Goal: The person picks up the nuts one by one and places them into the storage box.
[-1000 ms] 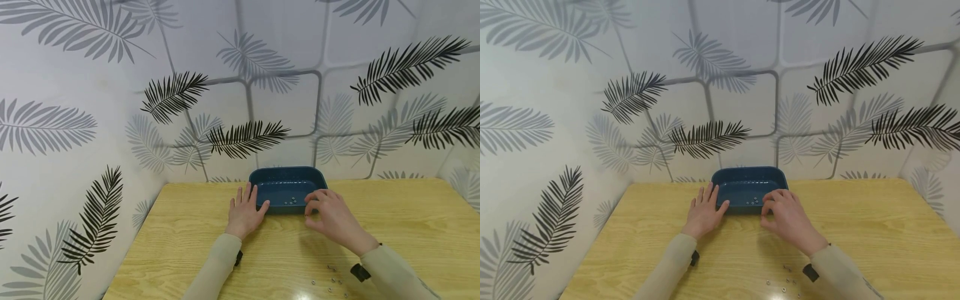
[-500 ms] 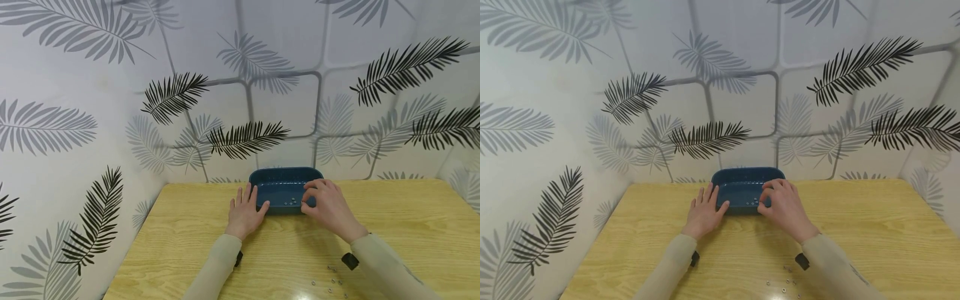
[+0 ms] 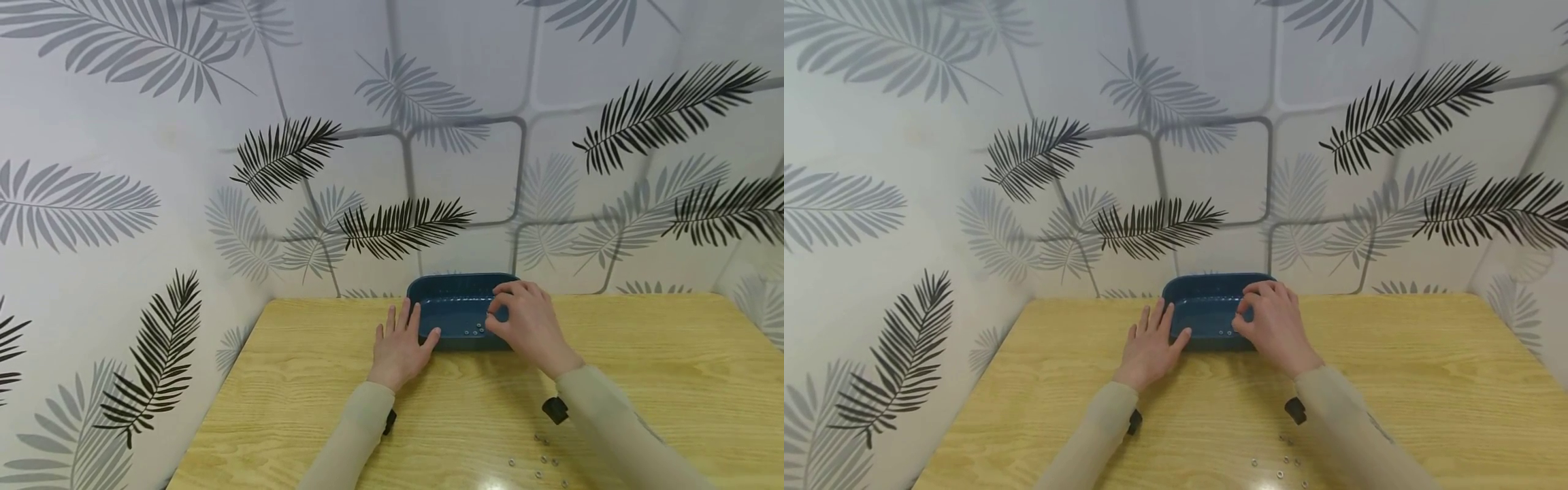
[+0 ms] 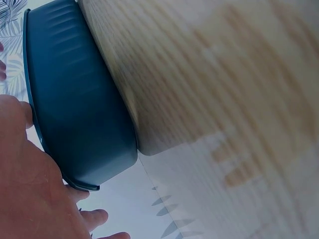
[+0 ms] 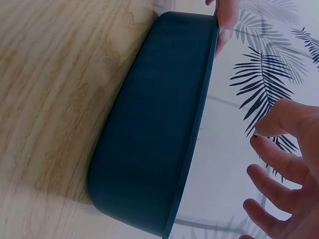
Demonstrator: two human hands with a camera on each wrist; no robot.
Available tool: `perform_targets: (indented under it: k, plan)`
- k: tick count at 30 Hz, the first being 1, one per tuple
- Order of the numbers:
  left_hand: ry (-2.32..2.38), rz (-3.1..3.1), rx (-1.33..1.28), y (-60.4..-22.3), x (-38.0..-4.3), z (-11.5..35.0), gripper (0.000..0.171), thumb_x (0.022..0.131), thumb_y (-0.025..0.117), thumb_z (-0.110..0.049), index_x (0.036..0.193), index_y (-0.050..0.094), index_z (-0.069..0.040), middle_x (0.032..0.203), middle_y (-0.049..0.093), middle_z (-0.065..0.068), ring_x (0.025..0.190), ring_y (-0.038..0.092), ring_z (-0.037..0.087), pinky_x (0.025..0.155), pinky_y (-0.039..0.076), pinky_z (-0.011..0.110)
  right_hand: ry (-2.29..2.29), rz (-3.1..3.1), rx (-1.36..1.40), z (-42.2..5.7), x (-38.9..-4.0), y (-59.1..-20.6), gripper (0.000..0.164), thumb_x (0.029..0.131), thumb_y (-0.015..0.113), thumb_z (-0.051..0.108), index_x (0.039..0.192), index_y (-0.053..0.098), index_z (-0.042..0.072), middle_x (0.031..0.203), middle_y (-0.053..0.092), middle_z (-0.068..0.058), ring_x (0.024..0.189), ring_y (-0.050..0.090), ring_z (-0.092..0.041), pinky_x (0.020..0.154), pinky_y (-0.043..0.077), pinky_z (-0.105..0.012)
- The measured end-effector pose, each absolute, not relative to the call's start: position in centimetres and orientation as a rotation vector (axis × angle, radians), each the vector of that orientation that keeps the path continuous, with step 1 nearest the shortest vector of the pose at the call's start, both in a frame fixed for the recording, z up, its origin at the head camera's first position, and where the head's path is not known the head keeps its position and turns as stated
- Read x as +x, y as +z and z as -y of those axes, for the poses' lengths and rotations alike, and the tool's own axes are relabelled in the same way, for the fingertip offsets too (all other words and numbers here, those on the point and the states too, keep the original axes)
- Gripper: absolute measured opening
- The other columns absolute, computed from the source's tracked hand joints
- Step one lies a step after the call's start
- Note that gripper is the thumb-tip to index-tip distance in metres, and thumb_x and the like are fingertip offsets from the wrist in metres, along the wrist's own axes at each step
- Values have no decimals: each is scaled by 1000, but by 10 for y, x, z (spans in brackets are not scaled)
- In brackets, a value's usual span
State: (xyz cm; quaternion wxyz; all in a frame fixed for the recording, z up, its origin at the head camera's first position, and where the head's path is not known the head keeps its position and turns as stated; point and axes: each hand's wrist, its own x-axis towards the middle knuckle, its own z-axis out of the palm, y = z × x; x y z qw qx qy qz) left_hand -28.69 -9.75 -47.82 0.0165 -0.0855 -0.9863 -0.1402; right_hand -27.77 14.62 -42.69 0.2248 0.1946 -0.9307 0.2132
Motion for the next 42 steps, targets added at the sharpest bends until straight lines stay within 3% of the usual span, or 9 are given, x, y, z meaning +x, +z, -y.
perform_targets:
  k: [29, 35, 42]
  plan:
    - [-426, 3049, -274, -475, -284, 97, 75, 100, 30, -64, 160, 17, -20, 165, 7, 4, 150, 4, 30, 116, 15, 57, 475, 2771, 478, -141, -298, -444, 11, 86, 76, 24, 81, 73, 16, 121, 61, -19, 119, 44, -46, 101, 28, -64]
    - [-432, 3045, -275, -476, -285, 97, 75, 100, 28, -65, 160, 17, -20, 165, 7, 3, 150, 4, 30, 116, 15, 57, 484, 2765, 486, -144, -294, -445, 13, 88, 74, 27, 89, 73, 13, 124, 59, -18, 122, 42, -46, 100, 28, -63]
    - [-428, 3058, -268, -475, -284, 97, 75, 100, 29, -65, 160, 16, -21, 165, 6, 3, 150, 2, 29, 116, 14, 57, 492, 2753, 517, -148, -285, -441, 29, 91, 69, 29, 111, 73, 8, 130, 56, -18, 125, 40, -44, 100, 29, -64]
